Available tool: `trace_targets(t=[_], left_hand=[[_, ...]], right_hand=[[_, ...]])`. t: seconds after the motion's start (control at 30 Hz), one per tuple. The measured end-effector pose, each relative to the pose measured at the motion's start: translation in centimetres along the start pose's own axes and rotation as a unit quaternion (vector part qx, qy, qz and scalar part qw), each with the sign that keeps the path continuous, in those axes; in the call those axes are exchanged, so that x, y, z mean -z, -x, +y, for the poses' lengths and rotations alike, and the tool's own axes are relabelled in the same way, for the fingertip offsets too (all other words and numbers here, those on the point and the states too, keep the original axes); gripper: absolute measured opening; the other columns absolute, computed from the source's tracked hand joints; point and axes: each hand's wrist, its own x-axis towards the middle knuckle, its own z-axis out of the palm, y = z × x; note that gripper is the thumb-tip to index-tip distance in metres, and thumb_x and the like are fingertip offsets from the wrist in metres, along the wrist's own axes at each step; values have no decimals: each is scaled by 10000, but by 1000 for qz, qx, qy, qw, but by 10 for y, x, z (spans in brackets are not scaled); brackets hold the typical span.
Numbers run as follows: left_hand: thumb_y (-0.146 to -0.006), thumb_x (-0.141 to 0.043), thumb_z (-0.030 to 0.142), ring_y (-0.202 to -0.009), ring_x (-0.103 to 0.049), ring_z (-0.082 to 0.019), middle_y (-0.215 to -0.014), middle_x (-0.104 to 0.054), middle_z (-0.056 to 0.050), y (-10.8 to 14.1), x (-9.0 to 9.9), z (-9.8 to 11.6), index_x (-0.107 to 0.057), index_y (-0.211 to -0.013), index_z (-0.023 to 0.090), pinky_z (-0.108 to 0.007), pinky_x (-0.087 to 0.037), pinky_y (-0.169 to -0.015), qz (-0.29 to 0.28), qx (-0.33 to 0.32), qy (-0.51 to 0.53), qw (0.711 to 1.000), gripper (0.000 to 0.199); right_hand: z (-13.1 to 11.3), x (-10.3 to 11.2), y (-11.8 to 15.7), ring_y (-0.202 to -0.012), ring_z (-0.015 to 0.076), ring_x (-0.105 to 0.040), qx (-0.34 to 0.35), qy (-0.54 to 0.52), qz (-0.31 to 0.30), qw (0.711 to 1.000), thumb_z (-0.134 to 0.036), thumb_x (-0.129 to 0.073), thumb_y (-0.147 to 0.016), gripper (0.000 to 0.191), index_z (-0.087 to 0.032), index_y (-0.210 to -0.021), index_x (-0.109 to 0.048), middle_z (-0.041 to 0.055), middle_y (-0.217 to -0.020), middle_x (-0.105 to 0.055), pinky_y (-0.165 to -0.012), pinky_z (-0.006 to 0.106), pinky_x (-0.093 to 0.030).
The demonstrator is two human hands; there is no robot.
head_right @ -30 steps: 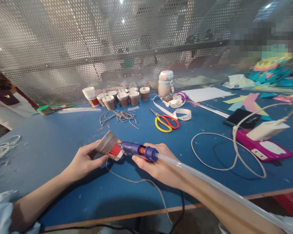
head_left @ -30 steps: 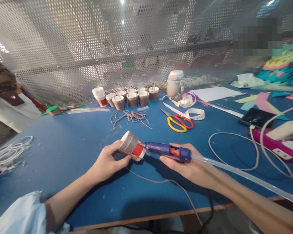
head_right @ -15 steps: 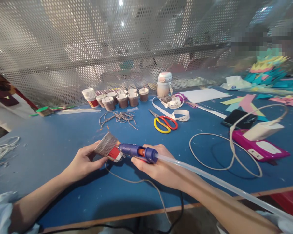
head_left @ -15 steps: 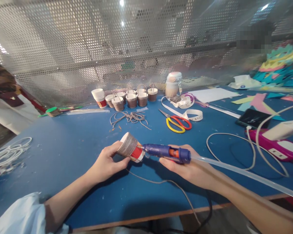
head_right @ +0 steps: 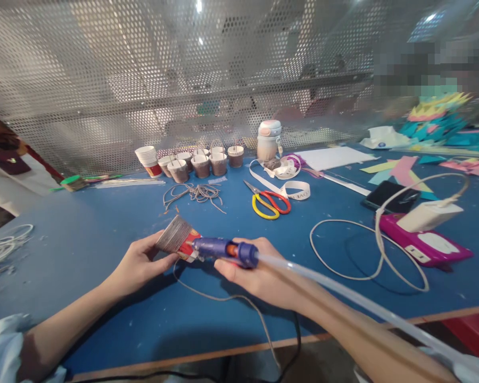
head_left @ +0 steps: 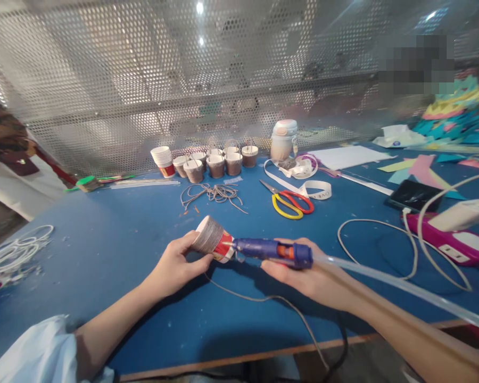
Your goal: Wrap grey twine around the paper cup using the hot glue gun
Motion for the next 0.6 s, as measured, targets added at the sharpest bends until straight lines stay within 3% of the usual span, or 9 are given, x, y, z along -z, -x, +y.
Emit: trace_targets(t=[0.17,0.27,0.37,0.53,0.6], left_hand=[[-803,-620,256,-872,-632,-202,-959,-698,-78,-1,1,-3,-672,-969,122,-309,-492,-822,6,29,11,999,220],[-787,-630,273,-869,-639,-212,-955,-705,-81,-1,1,-3,-676,-954,118,-325,-498,-819,17,41,5,999,233],[-772,-637,293,-848,-649,-217,-928,-715,-76,-2,0,-1,-680,-942,119,-333,-510,-800,32,52,10,998,247],[-749,-657,309,-806,-663,-209,-877,-729,-57,-3,0,4,-682,-944,126,-326,-528,-767,53,68,44,995,268],[-747,-661,302,-802,-668,-205,-880,-733,-55,-3,0,7,-681,-946,129,-318,-531,-758,54,76,60,994,265]], right_hand=[[19,15,-26,-478,134,-528,-57,-13,74,996,-537,-467,-852,430,-184,-695,-658,-10,-494,-549,-482,242,-397],[40,18,-49,-671,191,-631,-51,34,142,988,-494,-506,-845,372,-185,-818,-711,52,-727,-692,-589,276,-475],[55,16,-61,-822,240,-663,-46,94,133,986,-434,-497,-862,355,-204,-1027,-712,53,-849,-721,-713,325,-508],[58,13,-53,-974,262,-655,5,142,145,979,-425,-501,-879,399,-188,-1167,-642,65,-1035,-713,-859,360,-494],[58,14,-43,-968,250,-655,7,163,162,973,-443,-516,-874,403,-176,-1157,-623,76,-1054,-702,-851,352,-494]])
